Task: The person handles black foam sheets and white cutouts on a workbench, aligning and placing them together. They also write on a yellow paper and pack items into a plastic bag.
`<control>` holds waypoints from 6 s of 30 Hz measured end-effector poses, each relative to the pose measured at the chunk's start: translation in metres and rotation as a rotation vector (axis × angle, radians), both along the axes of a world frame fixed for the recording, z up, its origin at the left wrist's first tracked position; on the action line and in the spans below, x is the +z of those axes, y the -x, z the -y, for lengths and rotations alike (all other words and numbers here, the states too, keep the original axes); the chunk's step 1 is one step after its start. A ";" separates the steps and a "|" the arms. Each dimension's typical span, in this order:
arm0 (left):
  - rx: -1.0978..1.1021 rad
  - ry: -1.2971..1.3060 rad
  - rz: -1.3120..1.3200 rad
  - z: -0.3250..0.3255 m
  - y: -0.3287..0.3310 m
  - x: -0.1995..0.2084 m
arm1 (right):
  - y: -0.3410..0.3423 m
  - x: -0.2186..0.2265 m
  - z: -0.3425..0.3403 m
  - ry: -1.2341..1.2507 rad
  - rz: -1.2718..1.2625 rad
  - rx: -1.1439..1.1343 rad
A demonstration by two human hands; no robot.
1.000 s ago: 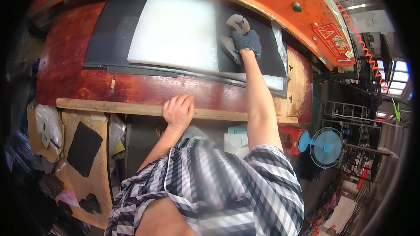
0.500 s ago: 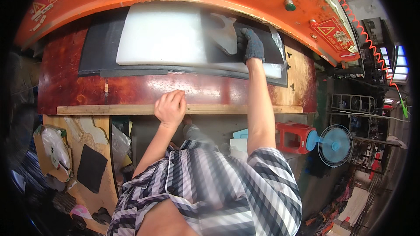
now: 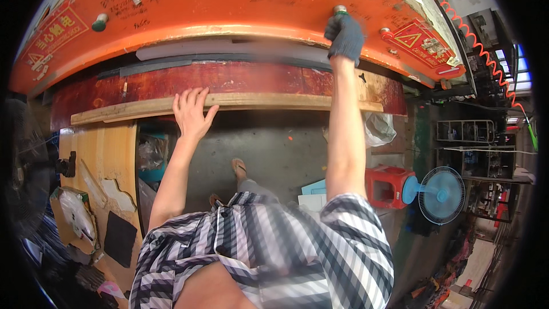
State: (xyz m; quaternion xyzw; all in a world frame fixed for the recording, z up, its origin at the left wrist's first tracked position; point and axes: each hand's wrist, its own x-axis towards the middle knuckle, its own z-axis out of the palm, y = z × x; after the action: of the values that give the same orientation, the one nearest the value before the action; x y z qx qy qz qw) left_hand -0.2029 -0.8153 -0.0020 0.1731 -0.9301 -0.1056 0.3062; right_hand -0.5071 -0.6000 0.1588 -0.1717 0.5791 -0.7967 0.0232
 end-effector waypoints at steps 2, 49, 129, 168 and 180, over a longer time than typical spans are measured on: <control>0.009 0.033 0.092 0.009 0.021 0.002 | -0.022 -0.043 -0.010 -0.167 -0.127 -0.156; 0.223 -0.166 0.120 -0.072 -0.121 0.001 | -0.129 -0.053 0.025 -1.086 -0.285 0.000; 0.004 0.007 -0.107 0.008 0.001 0.008 | -0.026 -0.005 -0.004 -0.291 -0.210 -0.229; -0.011 -0.095 0.208 0.001 -0.029 0.006 | -0.152 -0.125 -0.045 -1.249 -0.856 -0.046; 0.129 -0.162 0.020 -0.053 -0.126 0.001 | -0.164 -0.091 -0.051 -1.011 -0.273 -0.116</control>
State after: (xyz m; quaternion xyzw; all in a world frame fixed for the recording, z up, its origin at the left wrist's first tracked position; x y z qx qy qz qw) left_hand -0.0768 -0.7620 -0.0007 0.2578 -0.9085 -0.1590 0.2880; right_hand -0.3428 -0.5494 0.0678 -0.2090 0.8975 -0.3880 -0.0168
